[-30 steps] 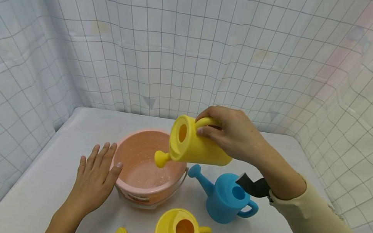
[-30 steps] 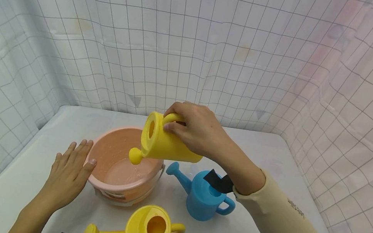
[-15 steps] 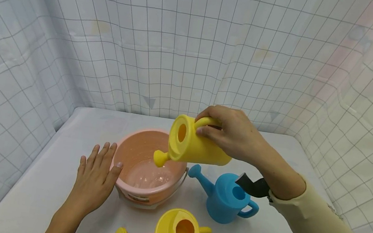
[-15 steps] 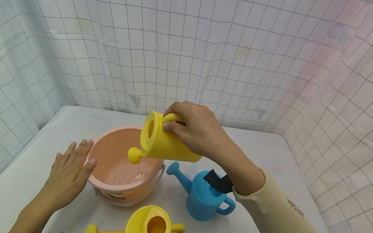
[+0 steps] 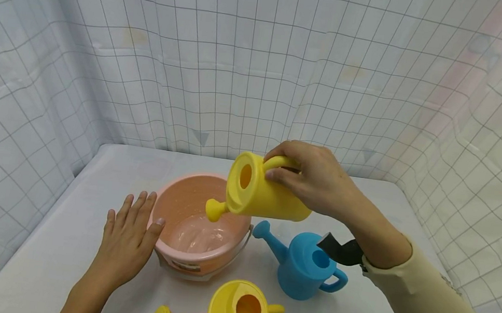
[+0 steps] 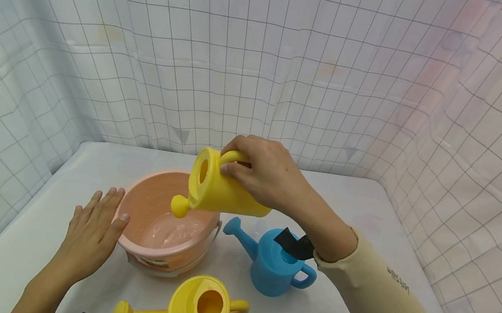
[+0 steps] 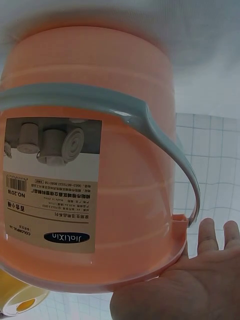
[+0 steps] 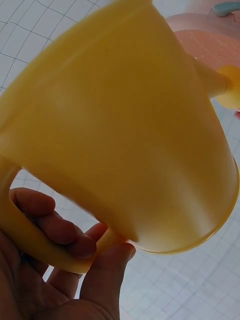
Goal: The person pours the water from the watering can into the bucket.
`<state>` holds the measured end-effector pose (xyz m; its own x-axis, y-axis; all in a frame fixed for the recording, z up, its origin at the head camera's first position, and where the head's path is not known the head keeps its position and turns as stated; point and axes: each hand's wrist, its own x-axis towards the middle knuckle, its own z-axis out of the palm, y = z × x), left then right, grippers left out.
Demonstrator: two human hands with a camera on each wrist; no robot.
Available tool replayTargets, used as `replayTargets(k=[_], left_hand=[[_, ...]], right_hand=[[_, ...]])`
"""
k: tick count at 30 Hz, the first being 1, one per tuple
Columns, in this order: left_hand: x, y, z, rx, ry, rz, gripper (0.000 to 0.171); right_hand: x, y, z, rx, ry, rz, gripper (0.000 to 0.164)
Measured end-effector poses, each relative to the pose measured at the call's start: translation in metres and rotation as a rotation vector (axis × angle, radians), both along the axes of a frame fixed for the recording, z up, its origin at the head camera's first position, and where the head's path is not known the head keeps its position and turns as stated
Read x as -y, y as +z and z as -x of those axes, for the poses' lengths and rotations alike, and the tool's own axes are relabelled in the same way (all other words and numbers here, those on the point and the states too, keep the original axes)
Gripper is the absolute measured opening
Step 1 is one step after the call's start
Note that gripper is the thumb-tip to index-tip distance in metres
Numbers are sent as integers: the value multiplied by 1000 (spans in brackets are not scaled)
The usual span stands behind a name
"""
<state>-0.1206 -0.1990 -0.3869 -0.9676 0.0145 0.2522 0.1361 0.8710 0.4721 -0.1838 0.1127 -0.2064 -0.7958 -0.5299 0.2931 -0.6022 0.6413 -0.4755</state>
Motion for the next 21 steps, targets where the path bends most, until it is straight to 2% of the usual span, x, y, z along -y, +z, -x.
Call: replayTargets(k=[21], left_hand=[[0,1,0,9,2,-4,61]], right_hand=[[-4,-2,1,22,-21,44,17]])
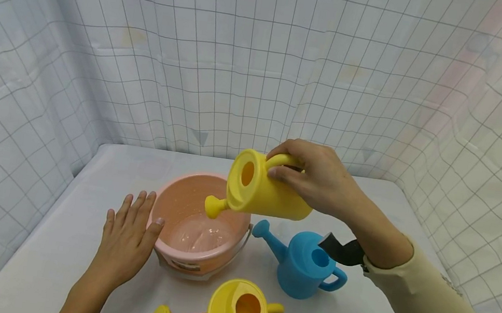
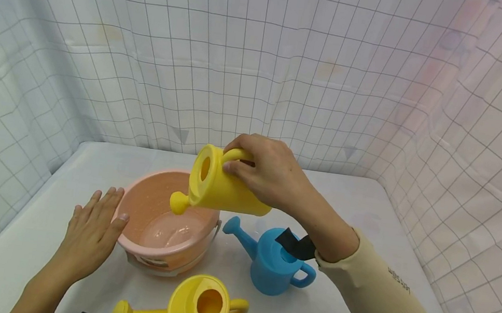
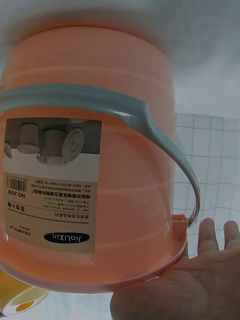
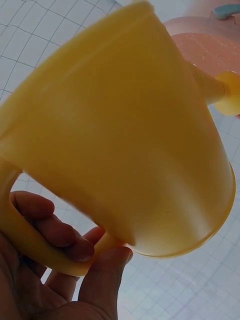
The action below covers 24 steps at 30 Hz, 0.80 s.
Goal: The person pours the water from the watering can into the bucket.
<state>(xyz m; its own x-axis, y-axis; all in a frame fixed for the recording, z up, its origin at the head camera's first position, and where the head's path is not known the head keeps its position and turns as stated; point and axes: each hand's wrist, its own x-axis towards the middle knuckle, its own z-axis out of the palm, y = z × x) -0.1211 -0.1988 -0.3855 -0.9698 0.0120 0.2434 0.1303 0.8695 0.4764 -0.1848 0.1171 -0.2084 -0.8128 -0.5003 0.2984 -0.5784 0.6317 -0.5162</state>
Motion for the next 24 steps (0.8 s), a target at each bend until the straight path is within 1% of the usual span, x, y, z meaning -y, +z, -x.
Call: replayTargets(k=[11,24], left_hand=[[1,0,1,14,-1,-1,61],[1,-1,1,11,-1,-2,60]], right_hand=[[-2,-2,1,-6,-8,13,18],[-5,-4,2,1,-19,39,18]])
